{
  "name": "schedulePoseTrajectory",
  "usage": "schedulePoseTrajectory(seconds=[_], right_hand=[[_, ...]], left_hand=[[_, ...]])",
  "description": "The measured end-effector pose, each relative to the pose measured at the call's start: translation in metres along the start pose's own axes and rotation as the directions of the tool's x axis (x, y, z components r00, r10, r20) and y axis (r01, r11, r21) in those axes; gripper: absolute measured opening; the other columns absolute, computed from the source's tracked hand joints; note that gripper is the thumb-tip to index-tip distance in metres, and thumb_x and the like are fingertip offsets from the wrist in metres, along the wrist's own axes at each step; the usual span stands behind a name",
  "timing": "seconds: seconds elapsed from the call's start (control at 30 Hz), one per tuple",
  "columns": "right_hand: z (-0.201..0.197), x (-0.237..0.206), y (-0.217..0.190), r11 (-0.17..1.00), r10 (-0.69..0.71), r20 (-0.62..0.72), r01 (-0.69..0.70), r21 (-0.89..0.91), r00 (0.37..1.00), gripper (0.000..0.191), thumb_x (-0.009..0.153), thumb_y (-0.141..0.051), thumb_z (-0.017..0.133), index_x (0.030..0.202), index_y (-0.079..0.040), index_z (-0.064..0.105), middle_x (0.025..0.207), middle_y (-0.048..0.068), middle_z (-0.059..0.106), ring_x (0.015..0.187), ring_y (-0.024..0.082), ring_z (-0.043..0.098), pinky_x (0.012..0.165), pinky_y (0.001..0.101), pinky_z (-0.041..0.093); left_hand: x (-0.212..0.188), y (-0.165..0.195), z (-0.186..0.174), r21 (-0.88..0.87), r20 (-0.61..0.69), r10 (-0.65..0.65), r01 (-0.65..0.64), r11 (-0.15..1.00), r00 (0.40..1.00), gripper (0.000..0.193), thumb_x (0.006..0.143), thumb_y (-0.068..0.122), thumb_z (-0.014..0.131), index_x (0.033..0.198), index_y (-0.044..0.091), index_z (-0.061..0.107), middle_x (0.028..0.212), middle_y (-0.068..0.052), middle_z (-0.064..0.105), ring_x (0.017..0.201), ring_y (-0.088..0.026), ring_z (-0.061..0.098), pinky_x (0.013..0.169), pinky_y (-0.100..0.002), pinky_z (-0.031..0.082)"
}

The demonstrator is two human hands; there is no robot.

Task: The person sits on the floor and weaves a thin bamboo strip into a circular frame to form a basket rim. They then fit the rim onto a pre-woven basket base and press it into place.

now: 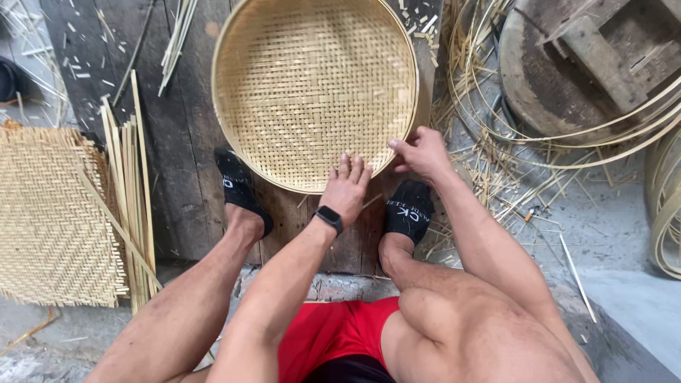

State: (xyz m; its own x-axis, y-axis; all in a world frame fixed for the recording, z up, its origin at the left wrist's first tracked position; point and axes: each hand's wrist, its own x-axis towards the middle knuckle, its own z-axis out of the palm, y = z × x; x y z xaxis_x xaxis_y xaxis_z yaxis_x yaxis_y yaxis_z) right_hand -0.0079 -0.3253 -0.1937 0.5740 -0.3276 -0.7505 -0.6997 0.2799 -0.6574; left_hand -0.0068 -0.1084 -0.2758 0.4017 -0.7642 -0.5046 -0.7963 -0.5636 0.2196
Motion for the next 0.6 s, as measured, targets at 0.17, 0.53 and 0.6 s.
schedulePoseTrajectory(seconds=[0.17,0.53,0.6], right_hand=[[-0.016,0.006,-0.001,0.931,-0.294,-0.120,0.256,-0.259,0.948,0.028,0.096,-0.017,0.081,0.106,0.005,0.068,0.084,0.012,0.074,0.069,0.012,0.063,0.053,0.0263,0.049],[-0.007,0.016,-0.003,0.991,-0.065,-0.146,0.046,-0.127,0.987,0.023,0.091,-0.011,0.075,0.099,0.008,0.063,0.084,0.016,0.072,0.067,0.018,0.073,0.048,0.0306,0.060],[-0.012,0.014,-0.001,0.966,-0.206,-0.097,0.187,-0.178,0.974,0.022,0.091,-0.010,0.072,0.101,0.007,0.064,0.089,0.017,0.073,0.074,0.022,0.074,0.057,0.0351,0.061]], left_hand=[[-0.014,-0.007,-0.010,-0.050,-0.051,0.022,-0.025,0.998,0.998,0.058,0.092,0.019,0.057,0.146,0.005,0.044,0.161,-0.021,0.036,0.154,-0.042,0.029,0.122,-0.063,0.029],[0.033,0.029,-0.018,0.004,-0.024,-0.037,0.037,0.999,0.999,0.063,0.091,0.019,0.059,0.151,0.003,0.045,0.161,-0.024,0.034,0.149,-0.049,0.028,0.111,-0.068,0.032],[0.027,0.021,-0.027,-0.110,-0.115,0.044,-0.057,0.992,0.992,0.062,0.085,0.024,0.067,0.143,0.005,0.051,0.155,-0.024,0.042,0.143,-0.046,0.038,0.107,-0.063,0.038]])
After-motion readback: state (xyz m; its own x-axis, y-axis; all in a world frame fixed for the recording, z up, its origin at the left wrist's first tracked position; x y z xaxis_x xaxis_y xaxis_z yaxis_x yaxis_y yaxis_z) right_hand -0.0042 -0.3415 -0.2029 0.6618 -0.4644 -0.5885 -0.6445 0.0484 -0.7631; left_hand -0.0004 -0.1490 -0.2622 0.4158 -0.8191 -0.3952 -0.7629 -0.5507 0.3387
